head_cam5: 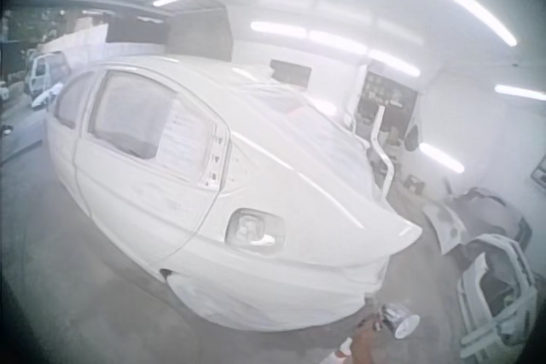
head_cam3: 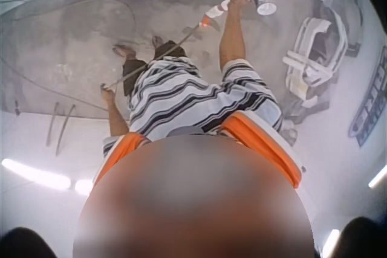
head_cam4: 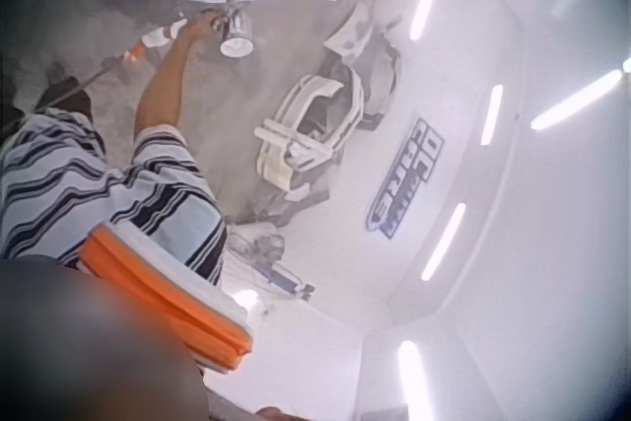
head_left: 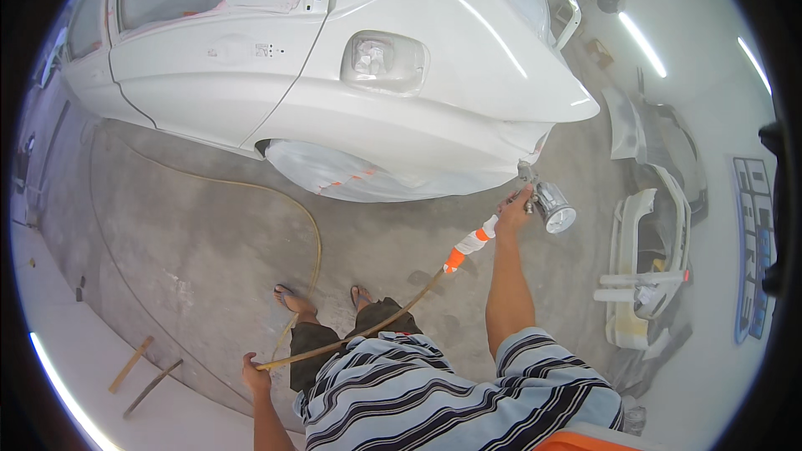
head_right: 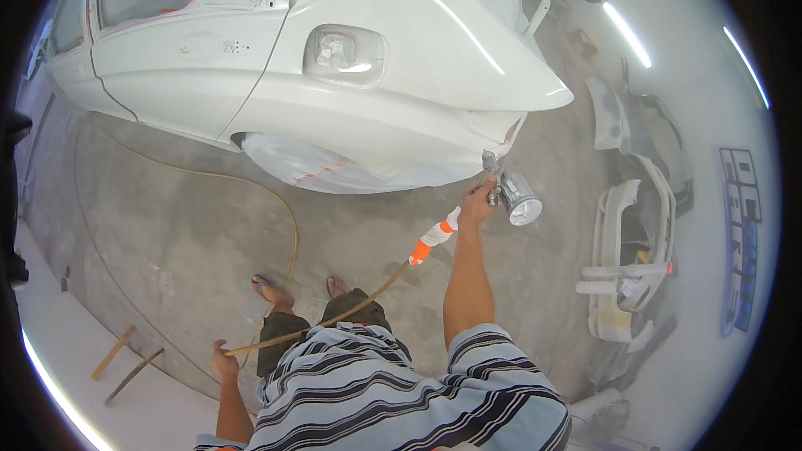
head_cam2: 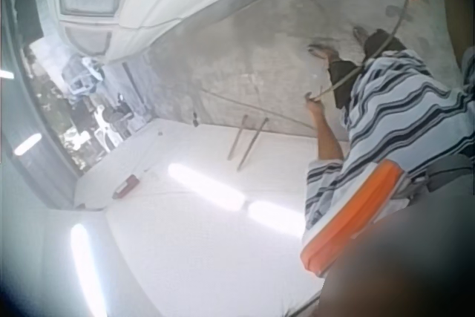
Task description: The person spray paints the front and side of a white car with a paint gun. They pause to refill the paint cup from a container on a shelf, then resume spraying the car's body panels.
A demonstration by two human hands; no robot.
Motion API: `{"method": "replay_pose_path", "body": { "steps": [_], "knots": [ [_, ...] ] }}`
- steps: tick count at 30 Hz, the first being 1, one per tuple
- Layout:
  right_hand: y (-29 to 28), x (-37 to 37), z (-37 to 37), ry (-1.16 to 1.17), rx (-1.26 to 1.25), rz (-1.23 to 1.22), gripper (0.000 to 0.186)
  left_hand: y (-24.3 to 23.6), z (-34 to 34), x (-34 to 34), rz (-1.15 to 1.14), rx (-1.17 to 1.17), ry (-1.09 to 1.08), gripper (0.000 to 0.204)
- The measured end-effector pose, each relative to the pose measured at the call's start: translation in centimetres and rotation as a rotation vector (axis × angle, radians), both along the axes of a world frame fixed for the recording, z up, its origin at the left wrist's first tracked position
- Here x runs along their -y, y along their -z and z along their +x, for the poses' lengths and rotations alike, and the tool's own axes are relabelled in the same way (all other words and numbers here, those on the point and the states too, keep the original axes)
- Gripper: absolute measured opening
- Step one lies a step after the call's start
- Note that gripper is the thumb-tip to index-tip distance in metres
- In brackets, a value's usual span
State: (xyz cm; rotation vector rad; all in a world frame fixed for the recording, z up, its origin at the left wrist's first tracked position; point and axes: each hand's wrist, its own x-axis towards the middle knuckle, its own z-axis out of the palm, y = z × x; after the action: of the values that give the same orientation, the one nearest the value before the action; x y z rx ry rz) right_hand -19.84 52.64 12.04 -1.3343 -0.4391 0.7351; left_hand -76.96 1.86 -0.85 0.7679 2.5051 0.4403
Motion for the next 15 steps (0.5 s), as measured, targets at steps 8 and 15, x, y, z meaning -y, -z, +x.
{"method": "replay_pose_path", "body": {
  "steps": [8,15],
  "knots": [
    [1.1,-2.7,-19.6,-0.022,0.151,0.000,0.037,2.9,-5.8,6.3,0.059,0.028,-0.276,0.038],
    [3.6,-5.1,-37.9,-0.129,0.302,0.050,0.036,3.3,-11.4,12.0,-0.007,0.102,-0.490,0.035]
  ]
}}
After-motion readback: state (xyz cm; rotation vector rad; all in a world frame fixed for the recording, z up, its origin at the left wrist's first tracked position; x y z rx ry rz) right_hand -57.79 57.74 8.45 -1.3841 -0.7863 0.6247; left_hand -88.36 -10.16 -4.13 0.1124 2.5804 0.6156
